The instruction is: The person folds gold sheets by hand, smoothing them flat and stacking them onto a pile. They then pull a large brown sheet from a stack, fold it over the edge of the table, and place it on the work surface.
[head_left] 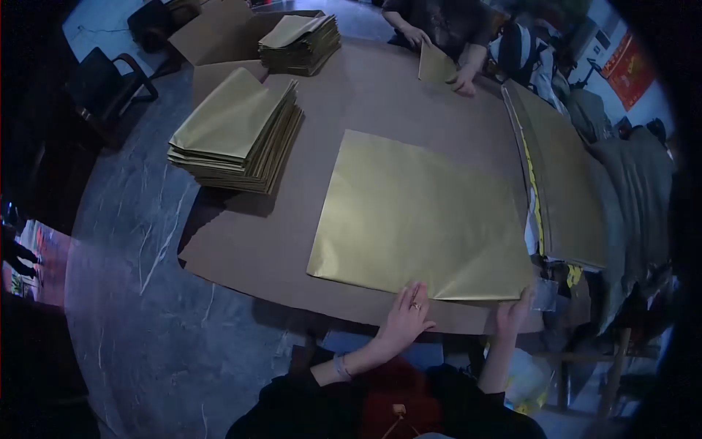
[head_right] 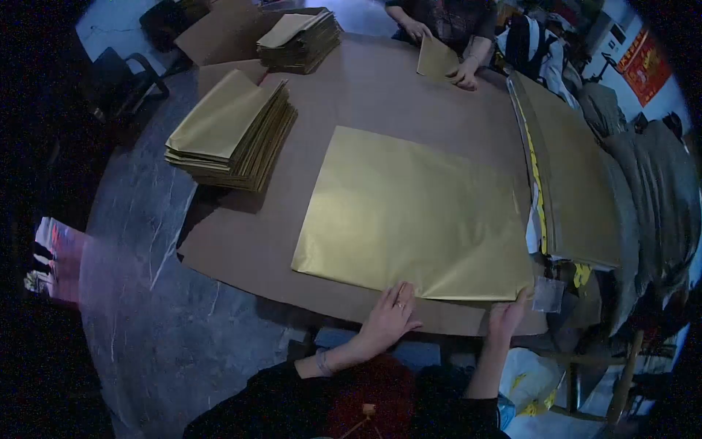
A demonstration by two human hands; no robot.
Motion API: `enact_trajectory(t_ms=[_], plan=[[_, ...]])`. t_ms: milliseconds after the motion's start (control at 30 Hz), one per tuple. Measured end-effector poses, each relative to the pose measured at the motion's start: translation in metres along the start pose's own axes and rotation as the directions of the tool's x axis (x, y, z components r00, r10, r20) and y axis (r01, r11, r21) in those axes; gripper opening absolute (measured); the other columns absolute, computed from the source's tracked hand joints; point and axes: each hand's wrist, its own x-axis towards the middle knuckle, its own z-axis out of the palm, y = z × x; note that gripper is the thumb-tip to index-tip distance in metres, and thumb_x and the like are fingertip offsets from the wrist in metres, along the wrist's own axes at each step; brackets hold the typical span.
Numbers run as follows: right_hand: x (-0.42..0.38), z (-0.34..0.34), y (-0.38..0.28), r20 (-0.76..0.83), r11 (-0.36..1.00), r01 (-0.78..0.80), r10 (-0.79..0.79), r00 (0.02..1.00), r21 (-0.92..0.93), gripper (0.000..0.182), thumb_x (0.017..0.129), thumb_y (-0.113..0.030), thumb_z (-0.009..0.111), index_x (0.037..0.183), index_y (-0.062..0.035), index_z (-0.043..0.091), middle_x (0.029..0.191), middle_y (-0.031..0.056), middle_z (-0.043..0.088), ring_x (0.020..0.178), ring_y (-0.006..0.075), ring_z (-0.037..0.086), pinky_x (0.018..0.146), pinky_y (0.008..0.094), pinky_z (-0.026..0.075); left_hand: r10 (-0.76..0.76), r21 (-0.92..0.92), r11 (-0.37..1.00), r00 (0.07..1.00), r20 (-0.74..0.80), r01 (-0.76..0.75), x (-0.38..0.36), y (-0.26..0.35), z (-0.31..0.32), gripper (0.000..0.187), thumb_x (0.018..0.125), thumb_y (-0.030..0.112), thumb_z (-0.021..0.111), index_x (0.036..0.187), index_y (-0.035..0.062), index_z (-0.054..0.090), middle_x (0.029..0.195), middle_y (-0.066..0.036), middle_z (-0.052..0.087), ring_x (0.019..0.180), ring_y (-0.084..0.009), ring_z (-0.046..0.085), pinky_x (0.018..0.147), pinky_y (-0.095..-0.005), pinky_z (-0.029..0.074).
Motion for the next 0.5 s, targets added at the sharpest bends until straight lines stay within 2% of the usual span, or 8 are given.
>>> enact_trajectory(t_ms=[100,167,233,300,367,433,467,500], plan=[[-0.012,0.046,-0.012,0.178,0.973,0.198,-0.175,0.968,-0.117,0.045,0.099,-0.035,0.037,0.130,-0.0030,0.042,0.127,0.0093,0.050,0.112,0.0206,0.051,0.094,0.0337,0.042,-0.033,-0.062,0.997,0.999,0.043,0.035,-0.002,0.002,0.000,0.076,0.085,0.049,0.053,0.133,-0.0073,0.036,0.138,-0.024,0.035,0.128,-0.0364,0.034,0.107,-0.0453,0.028],[-0.022,0.081,-0.011,0.399,0.733,0.501,-0.334,0.854,-0.460,0.047,0.099,-0.038,0.038,0.129,-0.0024,0.043,0.126,0.0087,0.051,0.111,0.0196,0.051,0.093,0.0317,0.042,-0.018,-0.078,0.997,1.000,0.018,0.019,-0.004,0.002,-0.002,0.076,0.085,0.050,0.053,0.133,-0.0069,0.036,0.138,-0.025,0.035,0.129,-0.0363,0.034,0.107,-0.0457,0.028],[-0.055,0.134,0.002,0.459,0.537,0.563,-0.329,0.825,-0.628,0.050,0.099,-0.039,0.036,0.127,0.0018,0.045,0.121,0.0103,0.054,0.107,0.0197,0.054,0.088,0.0305,0.043,-0.011,-0.085,0.996,1.000,-0.016,0.009,-0.006,0.002,0.002,0.075,0.084,0.048,0.055,0.134,-0.0045,0.035,0.139,-0.025,0.033,0.129,-0.0379,0.032,0.107,-0.0483,0.026],[-0.081,0.175,0.025,0.552,0.475,0.529,-0.102,0.827,-0.703,0.047,0.098,-0.035,0.039,0.127,0.0017,0.045,0.121,0.0166,0.055,0.106,0.0244,0.057,0.086,0.0306,0.044,-0.028,-0.070,0.997,0.999,0.036,0.030,-0.006,0.004,0.003,0.074,0.084,0.049,0.053,0.135,-0.0026,0.035,0.140,-0.025,0.031,0.131,-0.0373,0.029,0.107,-0.0488,0.024],[-0.119,0.206,0.052,0.759,0.236,0.732,0.042,0.650,-0.639,0.040,0.097,-0.027,0.042,0.128,-0.0012,0.046,0.121,0.0221,0.054,0.106,0.0322,0.057,0.087,0.0323,0.045,-0.031,-0.025,0.999,0.997,0.071,0.033,-0.001,0.006,-0.002,0.065,0.087,0.045,0.049,0.132,-0.0012,0.041,0.138,-0.025,0.035,0.131,-0.0389,0.028,0.106,-0.0497,0.025],[-0.115,0.208,0.101,0.897,0.364,0.824,0.084,0.434,-0.433,0.038,0.095,-0.023,0.045,0.127,-0.0042,0.048,0.122,0.0216,0.054,0.113,0.0355,0.052,0.095,0.0345,0.042,-0.029,-0.067,0.997,0.996,0.083,0.035,-0.008,0.006,0.020,0.061,0.087,0.043,0.050,0.130,0.0000,0.043,0.135,-0.024,0.038,0.128,-0.0390,0.031,0.105,-0.0499,0.025],[-0.113,0.206,0.123,0.939,0.269,0.900,0.111,0.326,-0.344,0.038,0.094,-0.022,0.047,0.128,-0.0046,0.048,0.124,0.0208,0.053,0.115,0.0357,0.051,0.096,0.0357,0.042,-0.019,-0.100,0.995,0.995,0.101,0.029,-0.012,0.007,0.028,0.058,0.087,0.042,0.051,0.128,0.0012,0.046,0.132,-0.023,0.041,0.125,-0.0390,0.033,0.105,-0.0501,0.026],[-0.114,0.207,0.137,0.966,0.175,0.955,0.145,0.215,-0.239,0.039,0.093,-0.021,0.049,0.128,-0.0051,0.048,0.125,0.0200,0.052,0.116,0.0359,0.049,0.097,0.0369,0.041,-0.092,-0.245,0.962,0.988,0.128,0.121,-0.006,0.006,0.006,0.048,0.089,0.037,0.049,0.123,0.0034,0.050,0.123,-0.020,0.048,0.117,-0.0350,0.042,0.101,-0.0469,0.032]])
